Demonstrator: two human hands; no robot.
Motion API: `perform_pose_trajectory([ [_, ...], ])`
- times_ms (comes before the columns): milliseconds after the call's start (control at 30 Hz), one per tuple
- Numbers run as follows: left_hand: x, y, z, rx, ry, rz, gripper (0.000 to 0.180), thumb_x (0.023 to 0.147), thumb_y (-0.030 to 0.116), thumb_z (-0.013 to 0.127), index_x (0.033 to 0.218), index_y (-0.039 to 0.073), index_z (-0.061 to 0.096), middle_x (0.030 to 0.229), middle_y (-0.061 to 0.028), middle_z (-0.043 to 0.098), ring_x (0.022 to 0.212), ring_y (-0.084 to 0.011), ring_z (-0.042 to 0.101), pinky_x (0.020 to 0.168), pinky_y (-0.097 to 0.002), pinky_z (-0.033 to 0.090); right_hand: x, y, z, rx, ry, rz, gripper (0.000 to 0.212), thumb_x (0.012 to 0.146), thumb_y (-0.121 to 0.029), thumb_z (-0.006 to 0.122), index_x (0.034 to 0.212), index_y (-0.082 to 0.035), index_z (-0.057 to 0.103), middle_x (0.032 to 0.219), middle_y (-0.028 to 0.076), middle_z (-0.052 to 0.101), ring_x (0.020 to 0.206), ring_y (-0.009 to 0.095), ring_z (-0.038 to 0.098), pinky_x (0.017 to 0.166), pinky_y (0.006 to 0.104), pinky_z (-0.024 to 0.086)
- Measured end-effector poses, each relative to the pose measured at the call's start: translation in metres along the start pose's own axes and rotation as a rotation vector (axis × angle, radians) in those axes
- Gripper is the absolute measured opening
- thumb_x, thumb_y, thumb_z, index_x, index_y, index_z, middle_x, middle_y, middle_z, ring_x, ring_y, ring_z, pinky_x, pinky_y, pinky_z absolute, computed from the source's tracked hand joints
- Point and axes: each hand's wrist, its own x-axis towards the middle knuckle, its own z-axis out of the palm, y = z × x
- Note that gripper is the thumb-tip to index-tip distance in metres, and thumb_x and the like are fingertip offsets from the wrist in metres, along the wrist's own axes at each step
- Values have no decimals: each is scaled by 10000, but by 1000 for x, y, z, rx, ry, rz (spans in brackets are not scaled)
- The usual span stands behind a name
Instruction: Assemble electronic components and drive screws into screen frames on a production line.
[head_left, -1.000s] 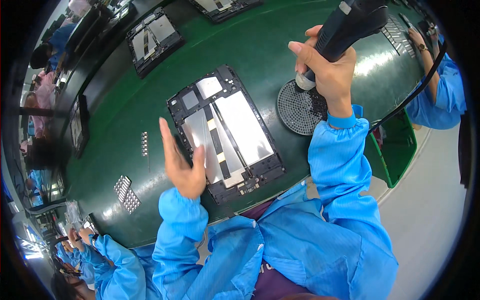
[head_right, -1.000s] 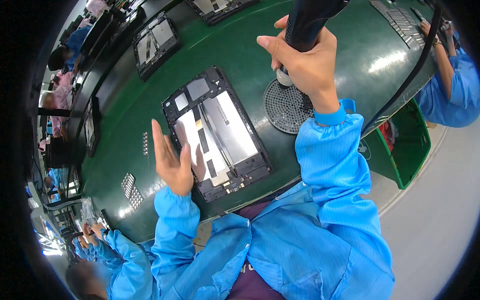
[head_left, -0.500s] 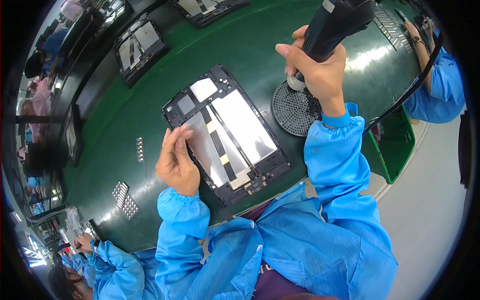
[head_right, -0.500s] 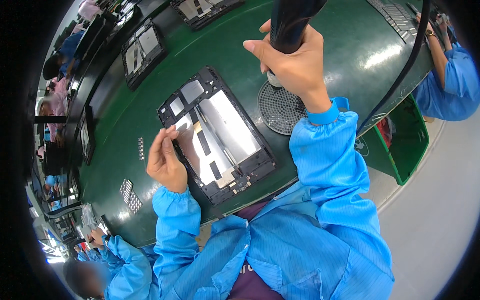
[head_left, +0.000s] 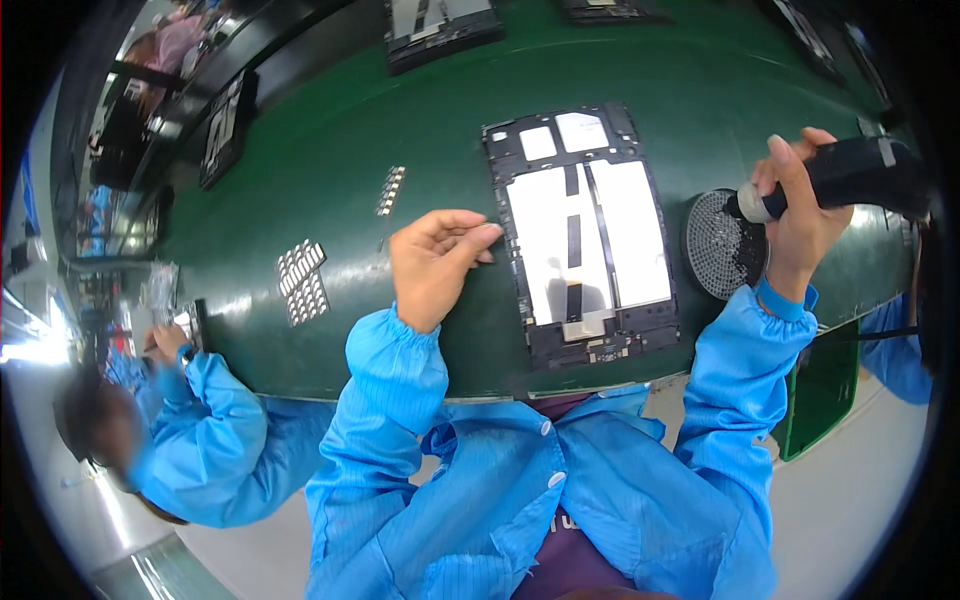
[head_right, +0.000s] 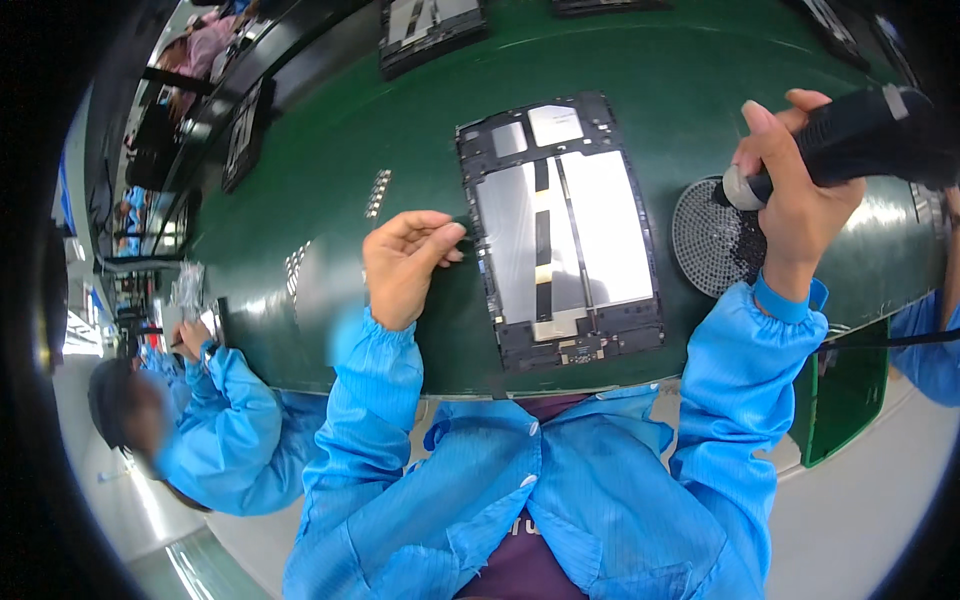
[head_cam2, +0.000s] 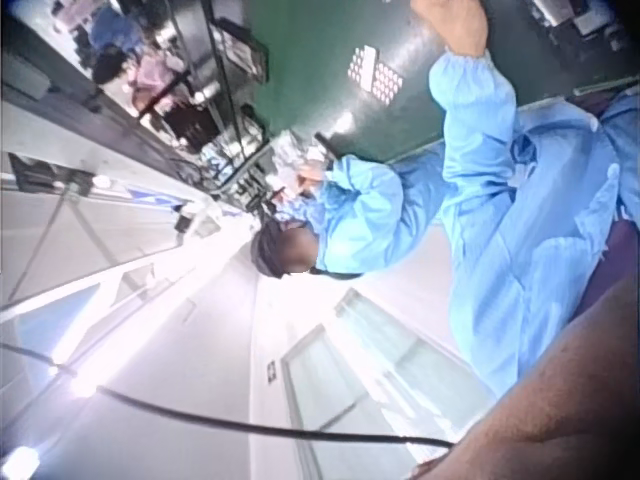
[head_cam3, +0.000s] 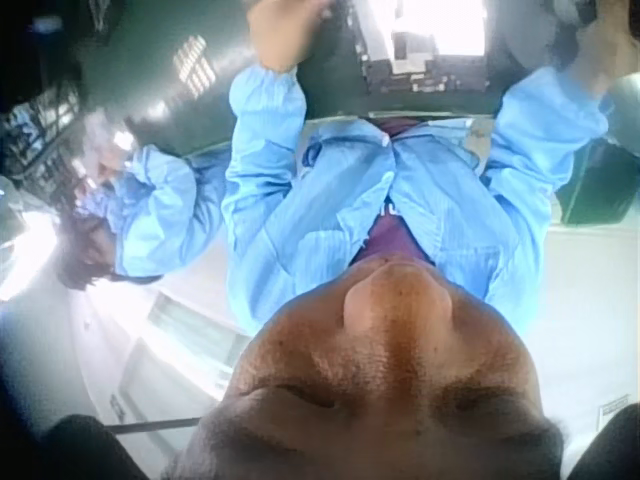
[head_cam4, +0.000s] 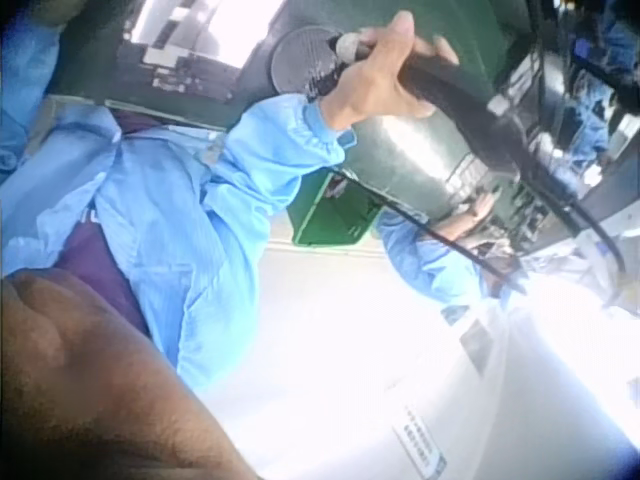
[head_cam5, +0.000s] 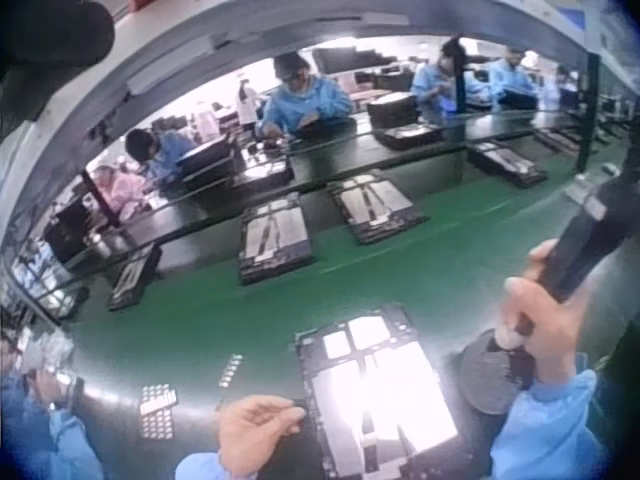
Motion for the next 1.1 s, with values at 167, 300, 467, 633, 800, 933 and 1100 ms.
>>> perform_pose_trajectory([
  [167, 7, 0, 0, 61, -77, -1, 124, 786, 57, 668, 874, -23, 634, 750, -50, 626, 626, -73, 571, 522, -187, 441, -11, -8, 30, 57, -96, -32, 277, 734, 14, 684, 974, 23, 545, 618, 71, 571, 497, 151, 545, 497, 281, 443],
  [300, 21, -12, -3, 240, -25, 244, 99, 785, 87, 677, 825, 3, 644, 773, -15, 578, 611, -54, 534, 489, -175, 415, -22, -20, 52, 98, -143, 0, 307, 737, 23, 679, 1007, 13, 533, 625, 72, 575, 501, 150, 550, 500, 278, 449],
  [467, 31, -15, 0, 310, 11, 395, 89, 767, 69, 690, 787, -10, 652, 776, -22, 581, 638, -67, 533, 528, -192, 420, -31, -26, 79, 171, -280, -69, 323, 743, 26, 673, 1030, 4, 527, 627, 71, 582, 508, 144, 558, 503, 261, 451],
  [633, 36, -8, -5, 226, -80, 225, 181, 717, 89, 735, 792, -36, 627, 725, -56, 593, 600, -100, 564, 523, -213, 449, -38, -30, 116, 273, -388, -67, 335, 733, 16, 693, 1025, -6, 531, 616, 49, 591, 530, 111, 577, 508, 223, 445],
  [800, 48, 7, -12, 211, -168, -32, 274, 695, 120, 767, 808, -44, 578, 673, -63, 587, 493, -104, 567, 401, -203, 428, -46, -25, 162, 206, -506, 45, 327, 761, 46, 634, 1048, 37, 478, 611, 74, 563, 509, 135, 552, 510, 269, 463],
  [933, 52, 6, -16, 183, -239, -133, 252, 690, 117, 762, 800, -22, 584, 662, -64, 597, 496, -112, 579, 392, -216, 431, -49, -11, 179, 190, -533, 31, 295, 738, 38, 678, 975, 39, 502, 605, 73, 575, 490, 128, 554, 496, 265, 467],
  [1100, 53, 7, -16, 196, -253, -95, 157, 709, 84, 727, 748, -17, 613, 641, -68, 617, 495, -118, 595, 393, -222, 428, -51, -7, 184, 146, -545, 71, 292, 736, 29, 686, 967, 43, 509, 604, 68, 579, 488, 130, 559, 489, 260, 468],
])
